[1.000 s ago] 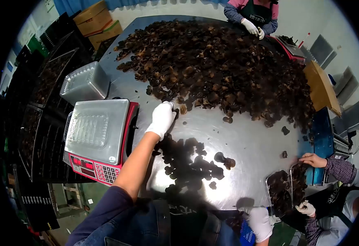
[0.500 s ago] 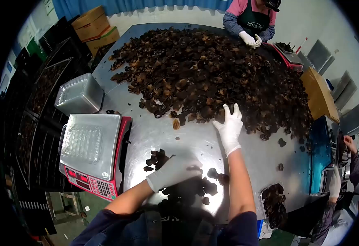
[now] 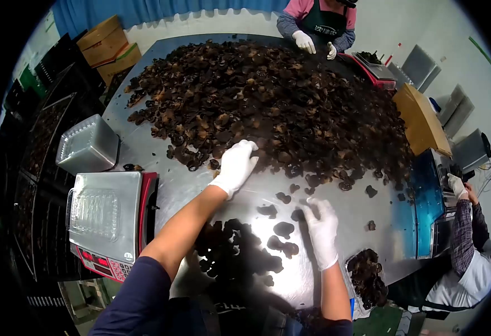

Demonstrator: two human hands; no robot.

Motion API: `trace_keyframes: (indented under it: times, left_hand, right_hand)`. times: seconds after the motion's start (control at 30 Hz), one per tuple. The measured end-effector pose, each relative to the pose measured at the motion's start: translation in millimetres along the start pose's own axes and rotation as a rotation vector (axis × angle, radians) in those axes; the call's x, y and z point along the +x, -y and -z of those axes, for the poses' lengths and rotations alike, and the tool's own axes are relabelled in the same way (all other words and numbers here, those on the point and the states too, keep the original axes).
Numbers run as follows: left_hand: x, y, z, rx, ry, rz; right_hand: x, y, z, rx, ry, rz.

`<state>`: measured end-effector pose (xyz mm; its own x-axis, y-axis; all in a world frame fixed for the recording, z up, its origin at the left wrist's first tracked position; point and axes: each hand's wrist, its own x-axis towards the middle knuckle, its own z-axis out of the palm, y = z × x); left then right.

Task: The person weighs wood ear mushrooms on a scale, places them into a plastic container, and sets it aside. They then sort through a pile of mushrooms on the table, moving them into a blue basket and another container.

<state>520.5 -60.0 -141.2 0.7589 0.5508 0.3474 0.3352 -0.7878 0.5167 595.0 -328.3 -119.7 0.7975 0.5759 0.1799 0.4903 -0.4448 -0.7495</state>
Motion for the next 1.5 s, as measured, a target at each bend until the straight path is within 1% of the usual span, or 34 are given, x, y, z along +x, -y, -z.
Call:
trace_keyframes:
  times: [0.03,0.07,0.13,0.17,0.2,0.27,0.3,0.33,0.37,0.4,0.47,0.5,0.57,0.6,0.67,0.7,0.73,0.8,0.83,0.87,0.9,0.93,1.0,1.07,1.13,1.17,1.2,1.23,1.27,1.3,1.33,1.37,1.4,1.5]
  left_hand:
    - [-2.1,-2.4,7.1,-0.071,-0.032,0.039]
    - [-5.1,0.0,11.3,-0.132,-0.052,0.052]
    - [-11.4,-1.1,25.7,-0.129,-0.071,0.082]
    - [-15.8,-0.7,30.4,-0.163,-0.119,0.067]
    - [-18.3,-1.4,34.2,-0.181,-0.121,0.108]
    - [-29.8,-7.6,45.8,-0.302,-0.164,0.125]
    - [-36.2,-9.2,46.5,-0.299,-0.158,0.126]
    - [-43.4,-10.1,46.9,-0.378,-0.144,0.141]
    - [-49.8,-12.1,47.9,-0.459,-0.13,0.156]
    - [-53.6,-19.9,54.2,-0.452,-0.068,0.187]
    - [-67.0,-19.2,47.3,-0.475,-0.075,0.124]
    - [-72.0,-19.2,47.7,-0.479,-0.069,0.129]
    - [-79.8,-16.6,51.4,-0.464,0.149,0.083]
    - [-83.4,-14.0,51.7,-0.467,0.153,0.086]
    - [-89.2,-10.0,50.8,-0.244,0.441,0.084]
    - [-81.0,-24.4,74.3,-0.237,0.645,0.14]
    - [-82.4,-24.5,72.0,-0.237,0.649,0.14]
    - [-84.0,-23.4,63.1,-0.248,0.634,0.119]
    - [-81.9,-27.2,57.9,-0.247,0.636,0.115]
    - [-78.0,-34.7,50.3,-0.231,0.514,0.09]
    - [-74.9,-41.2,42.0,-0.215,0.391,0.066]
    - [-75.0,-41.2,28.2,-0.215,0.39,0.064]
    - [-76.3,-36.5,-2.5,-0.122,0.296,-0.044]
    - [-68.6,-39.2,-7.3,-0.128,0.308,-0.037]
    - [-64.3,-40.1,-5.6,-0.341,0.371,0.061]
    - [-68.1,-43.4,-3.4,-0.299,0.191,0.037]
    - [-69.3,-46.0,9.5,-0.45,0.114,0.033]
    - [-71.5,-41.9,16.6,-0.454,0.081,-0.005]
    - [-74.2,-38.0,24.2,-0.456,0.044,-0.043]
    - [-79.6,-41.9,37.4,-0.455,0.122,0.148]
    - [-82.6,-45.5,56.0,-0.526,0.161,0.164]
    - [-88.9,-42.1,63.9,-0.473,0.179,0.141]
    - [-96.6,-38.3,69.8,-0.423,0.194,0.119]
    - [-131.2,-20.7,74.7,-0.351,0.246,0.201]
  right_hand:
    - [10.6,4.0,1.3,0.016,-0.031,0.01]
    - [24.2,-10.1,-3.4,-0.01,-0.053,0.087]
    - [57.1,-19.9,-17.1,-0.038,-0.121,0.15]
    - [72.3,-19.9,-24.4,-0.143,-0.163,0.2]
    - [86.7,-16.3,-31.6,-0.249,-0.207,0.25]
    - [104.2,-11.8,-45.4,-0.436,-0.191,0.237]
    - [111.3,-17.5,-50.3,-0.48,-0.142,0.234]
    - [114.9,-27.4,-55.0,-0.524,-0.092,0.229]
    - [115.3,-40.1,-58.9,-0.397,-0.163,0.299]
    - [113.6,-45.4,-59.6,-0.332,-0.238,0.287]
    - [90.5,-27.9,-41.1,-0.142,-0.259,0.257]
    - [80.1,-34.2,-36.7,-0.126,-0.285,0.283]
    - [44.0,-19.4,-15.2,0.02,-0.166,0.161]
    - [26.2,-18.2,-6.2,0.085,-0.108,0.086]
    - [-5.5,11.1,24.2,-0.002,0.111,-0.054]
    - [-19.5,1.6,28.2,0.129,0.209,-0.202]
    - [-30.6,-1.9,33.4,0.114,0.314,-0.192]
    - [-41.0,3.7,43.5,0.143,0.412,-0.15]
    - [-38.7,6.8,42.3,0.237,0.392,-0.202]
    - [-33.2,10.3,40.9,0.33,0.371,-0.254]
    - [-24.1,-3.1,30.2,0.268,0.244,-0.156]
    - [-7.7,-3.6,23.7,0.066,0.16,-0.062]
    - [25.6,-8.3,1.3,-0.251,-0.044,0.114]
    - [50.8,-10.4,-21.6,-0.407,-0.056,0.115]
    - [63.6,-9.9,-43.4,-0.495,-0.021,0.141]
    - [67.8,-17.3,-48.8,-0.467,-0.01,0.151]
    - [69.5,-27.5,-54.7,-0.44,0.0,0.161]
    - [67.2,-30.9,-56.7,-0.33,-0.104,0.203]
    - [61.4,-34.2,-53.1,-0.244,-0.16,0.197]
    - [54.5,-33.9,-45.6,-0.096,-0.157,0.173]
    - [45.3,-27.0,-36.5,0.051,-0.154,0.149]
    - [30.7,-18.5,-24.4,0.086,-0.177,0.171]
    - [17.0,-11.4,-15.1,0.161,-0.161,0.143]
    - [-31.4,7.3,12.6,0.269,-0.031,-0.022]
